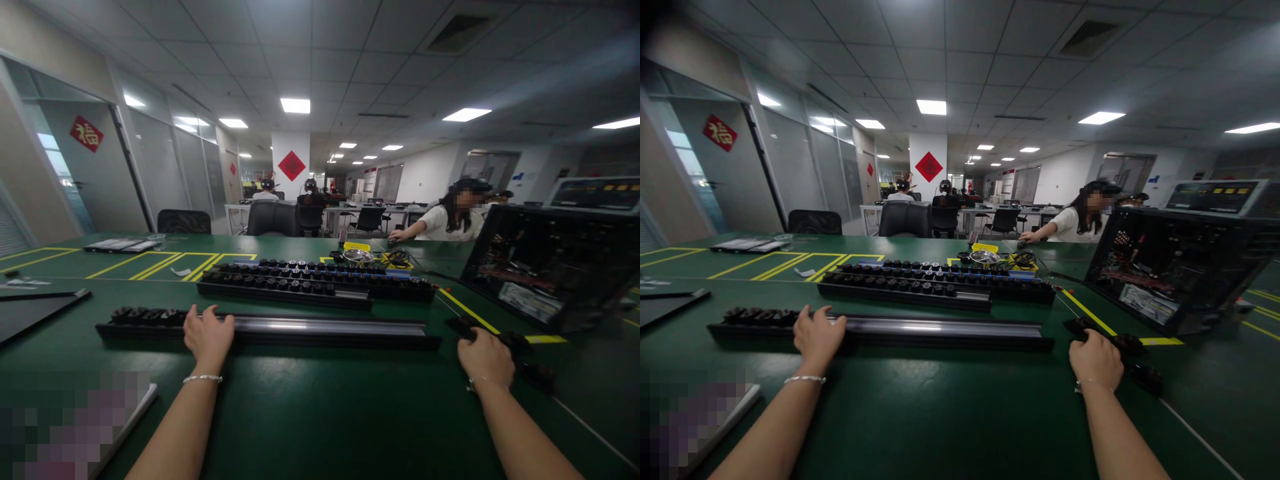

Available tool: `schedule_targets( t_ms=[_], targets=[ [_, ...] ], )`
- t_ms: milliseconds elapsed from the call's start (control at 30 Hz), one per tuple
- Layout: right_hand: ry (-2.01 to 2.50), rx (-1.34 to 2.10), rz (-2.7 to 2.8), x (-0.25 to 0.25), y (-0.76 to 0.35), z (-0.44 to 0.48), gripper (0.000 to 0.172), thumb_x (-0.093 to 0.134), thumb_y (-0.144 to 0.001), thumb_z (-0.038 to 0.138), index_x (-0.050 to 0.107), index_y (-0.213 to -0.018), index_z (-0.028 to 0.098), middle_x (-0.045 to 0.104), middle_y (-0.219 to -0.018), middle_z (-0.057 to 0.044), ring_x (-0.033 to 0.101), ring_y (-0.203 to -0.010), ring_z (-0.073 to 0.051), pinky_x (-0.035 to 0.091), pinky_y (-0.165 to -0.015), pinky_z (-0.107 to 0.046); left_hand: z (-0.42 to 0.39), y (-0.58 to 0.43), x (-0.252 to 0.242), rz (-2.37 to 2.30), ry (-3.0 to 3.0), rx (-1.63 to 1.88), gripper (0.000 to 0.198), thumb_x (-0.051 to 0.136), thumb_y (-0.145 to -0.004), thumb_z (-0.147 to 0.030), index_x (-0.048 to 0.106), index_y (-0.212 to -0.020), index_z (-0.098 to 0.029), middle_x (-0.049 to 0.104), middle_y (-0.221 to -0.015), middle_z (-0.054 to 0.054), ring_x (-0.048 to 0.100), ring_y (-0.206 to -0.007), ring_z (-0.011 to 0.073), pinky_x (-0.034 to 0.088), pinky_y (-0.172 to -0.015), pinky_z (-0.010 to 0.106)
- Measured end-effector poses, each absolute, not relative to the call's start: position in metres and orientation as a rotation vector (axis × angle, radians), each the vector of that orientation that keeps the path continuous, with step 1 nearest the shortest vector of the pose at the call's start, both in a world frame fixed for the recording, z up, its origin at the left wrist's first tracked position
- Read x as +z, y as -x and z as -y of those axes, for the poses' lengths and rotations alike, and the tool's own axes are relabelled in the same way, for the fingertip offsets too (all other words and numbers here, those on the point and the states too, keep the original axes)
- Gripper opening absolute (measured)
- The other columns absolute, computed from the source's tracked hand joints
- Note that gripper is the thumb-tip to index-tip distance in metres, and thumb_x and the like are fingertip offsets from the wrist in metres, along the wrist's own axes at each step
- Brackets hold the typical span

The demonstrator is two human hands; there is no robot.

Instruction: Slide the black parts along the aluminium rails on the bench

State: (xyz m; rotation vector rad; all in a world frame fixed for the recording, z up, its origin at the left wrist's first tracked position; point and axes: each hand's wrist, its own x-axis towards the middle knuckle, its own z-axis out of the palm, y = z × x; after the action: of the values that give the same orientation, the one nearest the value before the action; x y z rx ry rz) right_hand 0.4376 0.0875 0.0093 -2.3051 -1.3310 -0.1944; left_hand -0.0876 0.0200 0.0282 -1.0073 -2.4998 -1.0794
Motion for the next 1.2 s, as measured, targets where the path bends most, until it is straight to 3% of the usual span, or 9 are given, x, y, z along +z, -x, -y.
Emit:
schedule_targets(
  t_ms=[100, 233, 400, 633, 867, 1200],
  targets=[
    [2.208, -0.289, 1.419, 0.017, -0.420, -0.082, 0.035, 0.031, -0.084, 0.034, 0.061, -0.090, 0.016, 0.062, -0.097, -0.013, 0.054, -0.096, -0.028, 0.045, -0.078, -0.039, -0.020, 0.108, 0.025, 2.657, 0.792, -1.244, 0.052, 0.049, -0.072, -0.042, 0.053, -0.116, -0.013, 0.027, -0.140, 0.020, 0.027, -0.128, 0.0356, 0.029, -0.100, 0.049],
    [1.842, -0.243, 1.765, 0.022, -0.382, -0.074, 0.036, 0.034, -0.086, 0.041, 0.061, -0.078, 0.019, 0.064, -0.091, -0.008, 0.055, -0.092, -0.023, 0.043, -0.081, -0.035, -0.022, 0.126, 0.021, 2.665, 0.815, -1.254, 0.059, 0.049, -0.072, -0.043, 0.051, -0.118, -0.006, 0.023, -0.140, 0.024, 0.023, -0.130, 0.0362, 0.022, -0.105, 0.045],
    [1.403, 0.046, 2.165, 0.012, -0.343, -0.071, 0.035, 0.044, -0.083, 0.044, 0.060, -0.103, 0.022, 0.062, -0.109, -0.005, 0.051, -0.105, -0.021, 0.037, -0.094, -0.036, -0.023, 0.144, 0.020, 2.710, 0.768, -1.234, 0.058, 0.048, -0.072, -0.046, 0.051, -0.119, -0.011, 0.020, -0.142, 0.021, 0.020, -0.131, 0.0363, 0.024, -0.103, 0.048],
    [1.460, 0.119, 2.177, 0.008, -0.338, -0.080, 0.022, 0.047, -0.082, 0.032, 0.066, -0.087, 0.022, 0.066, -0.093, -0.004, 0.055, -0.094, -0.021, 0.039, -0.090, -0.037, -0.022, 0.151, 0.021, 2.793, 0.748, -1.175, 0.057, 0.045, -0.074, -0.048, 0.047, -0.121, -0.015, 0.014, -0.144, 0.015, 0.015, -0.132, 0.0355, 0.024, -0.102, 0.050],
    [1.465, 0.107, 2.151, 0.011, -0.346, -0.078, 0.021, 0.047, -0.081, 0.030, 0.066, -0.086, 0.021, 0.066, -0.088, -0.004, 0.056, -0.089, -0.020, 0.040, -0.086, -0.035, -0.025, 0.152, 0.016, 2.802, 0.712, -1.155, 0.054, 0.044, -0.074, -0.050, 0.049, -0.119, -0.020, 0.022, -0.140, 0.013, 0.017, -0.130, 0.0347, 0.026, -0.100, 0.050],
    [1.676, -0.161, 1.945, 0.006, -0.353, -0.075, 0.036, 0.036, -0.084, 0.041, 0.065, -0.098, 0.023, 0.064, -0.104, -0.004, 0.051, -0.103, -0.020, 0.029, -0.098, -0.040, -0.027, 0.155, 0.011, 2.778, 0.704, -1.159, 0.049, 0.046, -0.072, -0.048, 0.055, -0.113, -0.021, 0.026, -0.135, 0.012, 0.020, -0.128, 0.0353, 0.026, -0.100, 0.050]
  ],
)
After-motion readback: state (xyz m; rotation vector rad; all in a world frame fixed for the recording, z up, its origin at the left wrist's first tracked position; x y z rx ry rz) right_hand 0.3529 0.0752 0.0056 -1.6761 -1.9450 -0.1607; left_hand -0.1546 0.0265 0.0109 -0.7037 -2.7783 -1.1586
